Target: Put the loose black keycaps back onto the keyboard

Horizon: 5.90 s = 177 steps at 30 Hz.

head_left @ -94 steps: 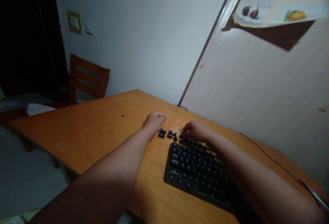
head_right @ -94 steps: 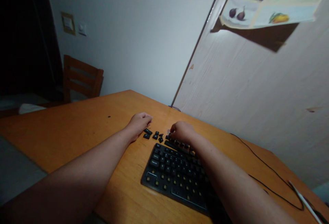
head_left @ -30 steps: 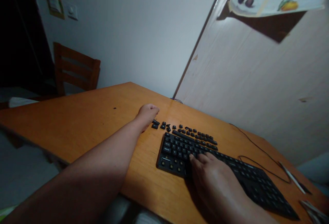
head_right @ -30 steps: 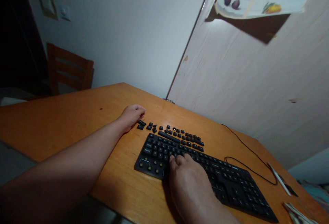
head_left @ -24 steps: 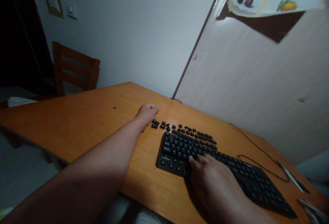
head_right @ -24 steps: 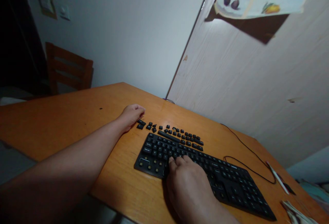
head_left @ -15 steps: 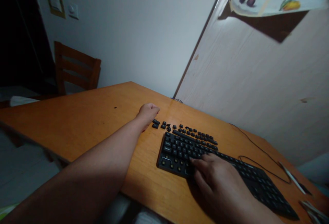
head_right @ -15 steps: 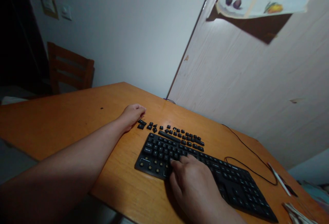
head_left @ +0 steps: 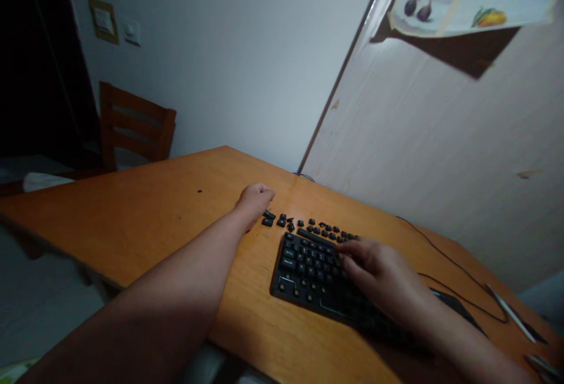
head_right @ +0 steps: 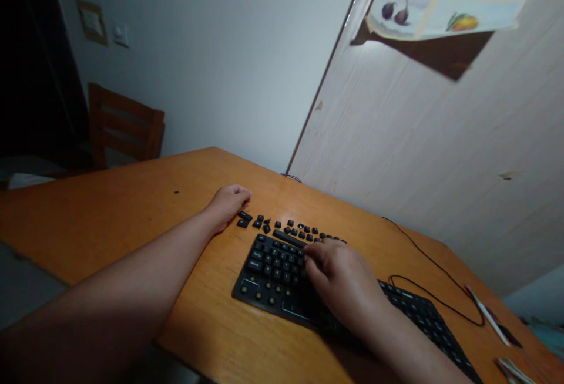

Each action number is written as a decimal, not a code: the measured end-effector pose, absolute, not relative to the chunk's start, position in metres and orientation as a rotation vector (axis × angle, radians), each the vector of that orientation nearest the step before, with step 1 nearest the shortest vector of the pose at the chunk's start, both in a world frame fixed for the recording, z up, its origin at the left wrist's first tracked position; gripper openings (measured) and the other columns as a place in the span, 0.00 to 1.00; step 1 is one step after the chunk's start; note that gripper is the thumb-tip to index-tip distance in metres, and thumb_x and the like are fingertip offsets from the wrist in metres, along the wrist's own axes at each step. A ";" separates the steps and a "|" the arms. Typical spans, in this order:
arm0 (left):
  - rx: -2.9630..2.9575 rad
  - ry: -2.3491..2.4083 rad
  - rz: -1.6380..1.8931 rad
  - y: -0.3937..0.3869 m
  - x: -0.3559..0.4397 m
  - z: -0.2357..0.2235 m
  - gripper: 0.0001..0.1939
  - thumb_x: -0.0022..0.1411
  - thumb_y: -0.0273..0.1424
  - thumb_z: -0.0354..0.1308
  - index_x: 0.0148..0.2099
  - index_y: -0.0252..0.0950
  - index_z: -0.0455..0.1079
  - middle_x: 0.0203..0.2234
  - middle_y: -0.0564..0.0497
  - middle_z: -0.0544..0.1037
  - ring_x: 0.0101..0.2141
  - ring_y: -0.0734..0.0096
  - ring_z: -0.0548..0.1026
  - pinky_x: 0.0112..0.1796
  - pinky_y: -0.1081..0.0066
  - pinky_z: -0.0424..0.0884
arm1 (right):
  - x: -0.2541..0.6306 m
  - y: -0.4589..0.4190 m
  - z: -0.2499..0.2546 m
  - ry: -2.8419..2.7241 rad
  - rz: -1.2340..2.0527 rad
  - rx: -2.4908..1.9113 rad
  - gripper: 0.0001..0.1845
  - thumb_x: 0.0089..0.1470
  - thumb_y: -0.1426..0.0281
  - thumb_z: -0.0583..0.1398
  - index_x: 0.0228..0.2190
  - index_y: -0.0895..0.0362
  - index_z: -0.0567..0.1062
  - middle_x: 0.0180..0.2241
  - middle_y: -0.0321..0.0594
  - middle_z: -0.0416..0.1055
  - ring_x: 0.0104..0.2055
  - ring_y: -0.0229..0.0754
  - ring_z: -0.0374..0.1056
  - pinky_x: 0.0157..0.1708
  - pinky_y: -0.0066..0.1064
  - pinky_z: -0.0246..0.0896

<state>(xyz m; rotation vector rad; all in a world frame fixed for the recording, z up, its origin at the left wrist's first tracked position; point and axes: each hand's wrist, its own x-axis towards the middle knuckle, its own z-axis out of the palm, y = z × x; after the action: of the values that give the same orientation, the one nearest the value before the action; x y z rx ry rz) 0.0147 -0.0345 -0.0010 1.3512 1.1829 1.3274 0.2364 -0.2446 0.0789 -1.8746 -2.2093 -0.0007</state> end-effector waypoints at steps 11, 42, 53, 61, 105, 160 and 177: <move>1.373 1.182 1.307 -0.036 0.014 -0.001 0.08 0.49 0.36 0.60 0.28 0.37 0.69 0.20 0.52 0.72 0.23 0.71 0.67 0.25 0.72 0.60 | 0.250 -0.119 0.078 -2.259 0.071 -2.082 0.15 0.57 0.63 0.64 0.43 0.55 0.84 0.40 0.46 0.81 0.42 0.48 0.74 0.39 0.33 0.63; 1.391 1.164 1.314 -0.036 0.017 0.001 0.07 0.49 0.35 0.58 0.28 0.37 0.68 0.21 0.52 0.72 0.23 0.71 0.67 0.26 0.71 0.59 | 0.249 -0.248 0.092 -2.421 0.090 -1.816 0.07 0.61 0.67 0.60 0.36 0.53 0.80 0.34 0.40 0.74 0.39 0.44 0.69 0.37 0.33 0.61; 1.386 1.149 1.314 -0.038 0.016 0.004 0.05 0.49 0.33 0.58 0.26 0.36 0.67 0.20 0.52 0.71 0.22 0.72 0.66 0.25 0.71 0.59 | 0.241 -0.268 0.072 -2.441 0.046 -1.820 0.08 0.60 0.73 0.60 0.34 0.52 0.79 0.34 0.38 0.74 0.40 0.43 0.68 0.39 0.34 0.60; 1.390 1.157 1.302 -0.038 0.016 0.003 0.06 0.49 0.32 0.58 0.26 0.36 0.67 0.21 0.52 0.71 0.23 0.73 0.67 0.26 0.72 0.59 | 0.238 -0.271 0.063 -2.452 -0.042 -1.822 0.09 0.61 0.73 0.58 0.28 0.54 0.75 0.32 0.38 0.73 0.37 0.43 0.66 0.38 0.33 0.58; 1.371 1.156 1.297 -0.042 0.016 0.008 0.05 0.49 0.32 0.58 0.26 0.37 0.66 0.19 0.53 0.70 0.21 0.72 0.65 0.24 0.71 0.58 | 0.230 -0.293 0.058 -2.372 -0.276 -1.941 0.18 0.58 0.73 0.53 0.40 0.54 0.83 0.34 0.42 0.78 0.37 0.47 0.73 0.39 0.37 0.65; 1.477 1.177 1.287 -0.031 0.016 -0.009 0.10 0.53 0.39 0.59 0.28 0.37 0.68 0.20 0.52 0.72 0.23 0.71 0.66 0.25 0.72 0.59 | 0.278 -0.090 0.048 -1.998 0.303 -2.164 0.10 0.52 0.62 0.66 0.29 0.56 0.81 0.24 0.38 0.75 0.26 0.38 0.66 0.25 0.27 0.52; 1.469 1.206 1.273 -0.035 0.018 -0.003 0.10 0.52 0.38 0.58 0.27 0.37 0.67 0.20 0.53 0.71 0.23 0.71 0.66 0.24 0.71 0.58 | 0.285 -0.090 0.053 -2.094 0.464 -2.140 0.07 0.46 0.67 0.69 0.30 0.56 0.83 0.28 0.38 0.79 0.31 0.41 0.72 0.31 0.28 0.61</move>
<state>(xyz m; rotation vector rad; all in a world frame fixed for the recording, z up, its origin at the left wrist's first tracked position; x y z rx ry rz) 0.0178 -0.0348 -0.0034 1.4693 1.2055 1.2732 0.2854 -0.0904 0.0526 -2.1399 -2.0939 0.4641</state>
